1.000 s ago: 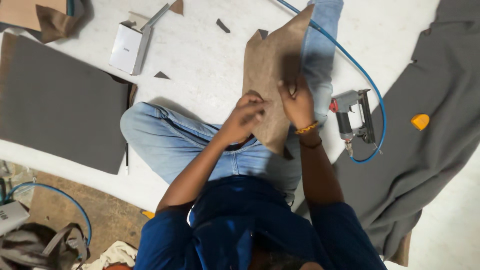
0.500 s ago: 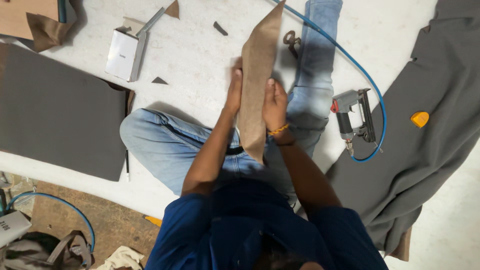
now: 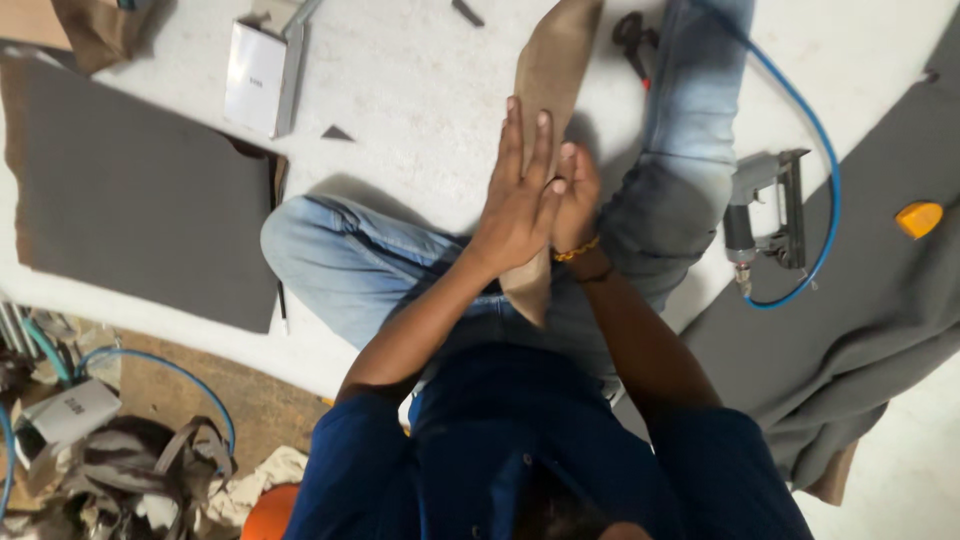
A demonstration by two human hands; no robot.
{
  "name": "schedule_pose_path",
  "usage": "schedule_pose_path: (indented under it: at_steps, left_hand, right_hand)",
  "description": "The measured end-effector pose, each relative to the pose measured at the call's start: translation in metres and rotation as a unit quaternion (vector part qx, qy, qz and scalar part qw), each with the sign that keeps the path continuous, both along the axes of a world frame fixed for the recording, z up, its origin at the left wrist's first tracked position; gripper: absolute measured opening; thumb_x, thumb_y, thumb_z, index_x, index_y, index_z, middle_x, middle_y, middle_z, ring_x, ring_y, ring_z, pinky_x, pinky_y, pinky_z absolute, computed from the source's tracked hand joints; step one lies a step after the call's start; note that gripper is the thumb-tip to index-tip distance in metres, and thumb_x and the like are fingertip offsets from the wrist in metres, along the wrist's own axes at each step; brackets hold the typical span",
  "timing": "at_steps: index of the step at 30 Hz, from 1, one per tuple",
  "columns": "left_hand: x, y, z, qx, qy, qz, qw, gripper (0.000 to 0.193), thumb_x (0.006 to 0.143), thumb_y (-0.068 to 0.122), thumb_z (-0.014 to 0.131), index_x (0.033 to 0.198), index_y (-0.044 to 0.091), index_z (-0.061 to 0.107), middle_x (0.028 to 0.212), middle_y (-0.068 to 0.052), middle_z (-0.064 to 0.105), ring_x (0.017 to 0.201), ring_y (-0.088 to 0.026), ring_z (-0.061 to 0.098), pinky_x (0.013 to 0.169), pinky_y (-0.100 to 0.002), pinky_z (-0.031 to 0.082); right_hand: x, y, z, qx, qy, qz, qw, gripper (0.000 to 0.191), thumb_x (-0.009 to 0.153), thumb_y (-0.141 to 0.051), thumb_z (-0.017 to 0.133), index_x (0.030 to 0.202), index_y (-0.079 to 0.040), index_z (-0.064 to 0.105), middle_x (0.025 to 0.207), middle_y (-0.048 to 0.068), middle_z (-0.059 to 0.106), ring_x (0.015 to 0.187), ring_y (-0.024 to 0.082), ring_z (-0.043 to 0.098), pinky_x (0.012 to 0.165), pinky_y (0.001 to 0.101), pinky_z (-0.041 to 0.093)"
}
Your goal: The person sits on the floor and stretches a piece of brown fabric over a wooden board, folding the edges over the back. They use a pneumatic staple gun to fasten the fabric to the board, mark the fabric with a pen, and use a rotary tool on the board edge before continuing to fold and staple the fabric around the panel.
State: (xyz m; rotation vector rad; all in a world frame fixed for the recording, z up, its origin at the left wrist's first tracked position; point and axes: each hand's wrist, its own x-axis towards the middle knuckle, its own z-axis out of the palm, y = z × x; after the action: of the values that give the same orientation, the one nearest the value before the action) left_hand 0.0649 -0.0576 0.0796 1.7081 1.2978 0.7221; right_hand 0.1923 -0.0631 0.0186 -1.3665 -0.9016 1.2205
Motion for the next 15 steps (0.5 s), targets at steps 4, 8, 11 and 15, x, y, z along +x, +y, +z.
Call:
schedule_pose_path:
  at_steps: [4,8,11,15]
  left_hand:
    - [-0.011,0.024,0.001,-0.046,-0.200,0.006,0.979,0.083,0.110,0.036,0.045,0.166,0.000,-0.005,0.175,-0.026,-0.008,0.165,-0.040,-0.005,0.134,-0.047,0.004]
    - [-0.015,0.032,-0.007,-0.055,-0.224,0.029,0.973,0.080,0.111,0.029,0.045,0.167,-0.002,-0.003,0.178,-0.027,-0.006,0.168,-0.040,-0.002,0.138,-0.046,0.006]
    - [-0.005,0.023,-0.003,0.032,-0.103,-0.009,0.994,0.089,0.108,0.023,0.058,0.165,-0.004,-0.005,0.174,-0.027,-0.008,0.166,-0.041,-0.004,0.138,-0.046,0.006]
    - [0.009,0.023,0.012,0.031,-0.026,0.007,0.999,0.083,0.106,0.016,0.054,0.165,-0.007,-0.001,0.173,-0.030,-0.005,0.165,-0.045,0.002,0.137,-0.046,0.015]
  right_hand:
    - [-0.009,0.004,0.001,0.031,-0.068,0.011,0.997,0.029,0.115,-0.025,0.043,0.105,-0.002,0.058,0.092,-0.003,0.059,0.088,0.005,0.051,0.079,0.0258,0.047]
    - [-0.012,-0.001,-0.004,0.010,-0.129,-0.009,0.992,0.029,0.114,-0.025,0.045,0.102,-0.003,0.060,0.087,-0.002,0.059,0.084,0.005,0.050,0.077,0.0254,0.049]
    - [-0.009,-0.005,-0.009,0.017,-0.022,-0.010,1.000,0.027,0.117,-0.025,0.047,0.103,-0.006,0.059,0.091,-0.004,0.056,0.087,0.005,0.048,0.078,0.0250,0.048]
    - [0.000,0.000,-0.004,-0.022,0.069,0.000,0.997,0.026,0.115,-0.026,0.046,0.108,-0.006,0.060,0.096,-0.005,0.060,0.091,0.005,0.052,0.081,0.0244,0.047]
